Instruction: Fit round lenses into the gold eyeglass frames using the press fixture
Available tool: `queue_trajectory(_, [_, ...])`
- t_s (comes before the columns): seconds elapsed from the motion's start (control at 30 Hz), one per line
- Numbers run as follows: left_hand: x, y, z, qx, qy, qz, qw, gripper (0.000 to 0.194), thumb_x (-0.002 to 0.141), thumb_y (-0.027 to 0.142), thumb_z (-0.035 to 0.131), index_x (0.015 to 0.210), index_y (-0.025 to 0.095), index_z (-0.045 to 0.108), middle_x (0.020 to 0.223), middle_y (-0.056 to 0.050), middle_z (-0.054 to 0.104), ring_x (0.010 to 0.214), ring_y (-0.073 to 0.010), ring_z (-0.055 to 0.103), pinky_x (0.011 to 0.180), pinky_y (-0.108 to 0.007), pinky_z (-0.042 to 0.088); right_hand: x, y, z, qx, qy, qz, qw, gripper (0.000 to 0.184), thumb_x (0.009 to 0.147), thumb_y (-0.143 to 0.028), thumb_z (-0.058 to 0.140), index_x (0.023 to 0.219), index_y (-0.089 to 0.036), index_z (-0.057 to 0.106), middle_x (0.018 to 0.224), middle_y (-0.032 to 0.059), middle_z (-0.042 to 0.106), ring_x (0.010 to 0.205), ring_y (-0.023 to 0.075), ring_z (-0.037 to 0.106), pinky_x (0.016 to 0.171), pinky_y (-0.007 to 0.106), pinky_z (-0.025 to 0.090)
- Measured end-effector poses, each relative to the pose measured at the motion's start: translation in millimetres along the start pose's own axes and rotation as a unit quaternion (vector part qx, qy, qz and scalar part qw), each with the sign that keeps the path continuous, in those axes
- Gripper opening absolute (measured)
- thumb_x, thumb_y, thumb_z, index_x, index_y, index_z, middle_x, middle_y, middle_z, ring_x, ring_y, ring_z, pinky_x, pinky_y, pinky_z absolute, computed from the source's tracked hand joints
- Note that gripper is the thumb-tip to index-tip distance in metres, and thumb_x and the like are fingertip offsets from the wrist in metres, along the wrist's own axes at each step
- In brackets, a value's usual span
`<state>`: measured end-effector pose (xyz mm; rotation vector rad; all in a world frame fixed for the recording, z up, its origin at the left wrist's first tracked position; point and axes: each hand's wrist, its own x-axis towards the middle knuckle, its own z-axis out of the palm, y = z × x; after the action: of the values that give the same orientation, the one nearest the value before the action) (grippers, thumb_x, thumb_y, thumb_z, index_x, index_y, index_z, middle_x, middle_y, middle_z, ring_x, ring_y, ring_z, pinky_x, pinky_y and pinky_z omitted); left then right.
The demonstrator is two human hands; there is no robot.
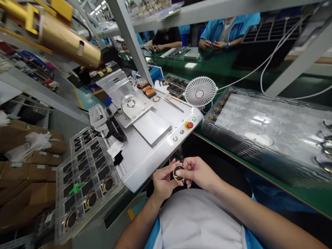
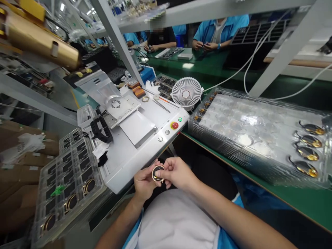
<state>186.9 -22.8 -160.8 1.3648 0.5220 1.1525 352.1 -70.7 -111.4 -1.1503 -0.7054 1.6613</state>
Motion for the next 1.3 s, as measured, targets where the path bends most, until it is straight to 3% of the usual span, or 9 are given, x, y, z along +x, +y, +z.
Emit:
queue_trajectory(0.17, [-2,5,-3.1,0.012,0.021,-0.005,1.0,0.052,0.064,0.03,0.097,0.114,0.031,0.08,0.111,-0.008,0.082,0.104,-0.0308,0.079,0.112,-0.055,0.053,10,8,8,0.046,-0.022,-0.008,0.999,0.059,0.058,-0.055,0.096,0.064,-0.018,0.05,0.055,0.0035,0.068,0.039,0.0107,0.056,0.037,0.02,0.048])
queue_trajectory(0.33, [7,12,-4.4,-0.048,0.105,-0.038,0.993,0.044,0.075,0.028,0.091,0.117,0.028,0.078,0.118,-0.01,0.081,0.11,-0.0292,0.077,0.097,-0.041,0.064,42,-25,7,-0.051,-0.026,-0.034,0.998,0.057,0.052,-0.055,0.098,0.071,-0.015,0.061,0.059,0.0032,0.069,0.047,0.0129,0.062,0.042,0.021,0.053])
queue_trajectory(0.4, [12,19,-3.7,-0.083,0.129,-0.042,0.987,0.042,0.078,0.031,0.089,0.117,0.025,0.077,0.119,-0.011,0.08,0.112,-0.0301,0.076,0.1,-0.044,0.062,64,-46,0,-0.095,0.032,-0.068,0.993,0.058,0.053,-0.056,0.097,0.077,-0.016,0.063,0.061,0.002,0.068,0.047,0.0136,0.061,0.039,0.022,0.051])
queue_trajectory(0.5, [16,30,-3.5,-0.098,0.1,-0.067,0.988,0.039,0.082,0.033,0.085,0.119,0.027,0.074,0.121,-0.009,0.076,0.104,-0.0295,0.078,0.093,-0.047,0.064,99,-73,-9,-0.101,0.157,-0.125,0.974,0.054,0.064,-0.059,0.091,0.079,-0.02,0.057,0.053,-0.0037,0.059,0.039,0.0112,0.049,0.034,0.023,0.044])
queue_trajectory(0.6, [14,38,-5.0,-0.045,0.066,-0.041,0.996,0.056,0.077,0.021,0.089,0.128,0.032,0.07,0.116,-0.005,0.074,0.088,-0.0191,0.079,0.079,-0.033,0.066,115,-86,-11,-0.108,0.184,-0.152,0.965,0.048,0.068,-0.054,0.088,0.072,-0.022,0.053,0.047,-0.0084,0.047,0.037,0.0083,0.038,0.032,0.021,0.036])
queue_trajectory(0.67, [11,39,-5.7,0.004,0.067,0.0,0.998,0.071,0.072,0.014,0.091,0.135,0.033,0.065,0.113,-0.004,0.075,0.085,-0.0158,0.077,0.077,-0.028,0.065,109,-87,-10,-0.113,0.187,-0.173,0.96,0.047,0.067,-0.053,0.089,0.068,-0.022,0.053,0.05,-0.0085,0.045,0.04,0.0081,0.038,0.035,0.021,0.036])
queue_trajectory(0.77, [8,38,-4.5,0.084,0.085,0.047,0.992,0.079,0.072,0.01,0.089,0.143,0.029,0.059,0.113,-0.008,0.076,0.095,-0.0193,0.077,0.086,-0.032,0.065,78,-80,-5,-0.123,0.145,-0.194,0.962,0.045,0.067,-0.054,0.088,0.071,-0.021,0.056,0.054,-0.0066,0.051,0.045,0.0102,0.045,0.041,0.022,0.04])
queue_trajectory(0.97, [8,37,4.4,0.178,0.098,0.052,0.978,0.079,0.078,0.014,0.085,0.149,0.022,0.051,0.129,-0.017,0.074,0.111,-0.0268,0.076,0.097,-0.038,0.063,12,-55,12,-0.157,0.023,-0.171,0.972,0.04,0.077,-0.053,0.085,0.073,-0.019,0.064,0.06,0.0008,0.064,0.047,0.0133,0.055,0.046,0.026,0.045])
queue_trajectory(1.3, [10,40,10.4,0.212,0.088,0.071,0.971,0.069,0.082,0.011,0.08,0.146,0.022,0.056,0.13,-0.015,0.075,0.109,-0.0261,0.078,0.09,-0.034,0.066,4,-40,16,-0.224,0.06,-0.177,0.956,0.032,0.082,-0.047,0.077,0.07,-0.02,0.067,0.061,0.0038,0.067,0.05,0.0159,0.056,0.047,0.028,0.045])
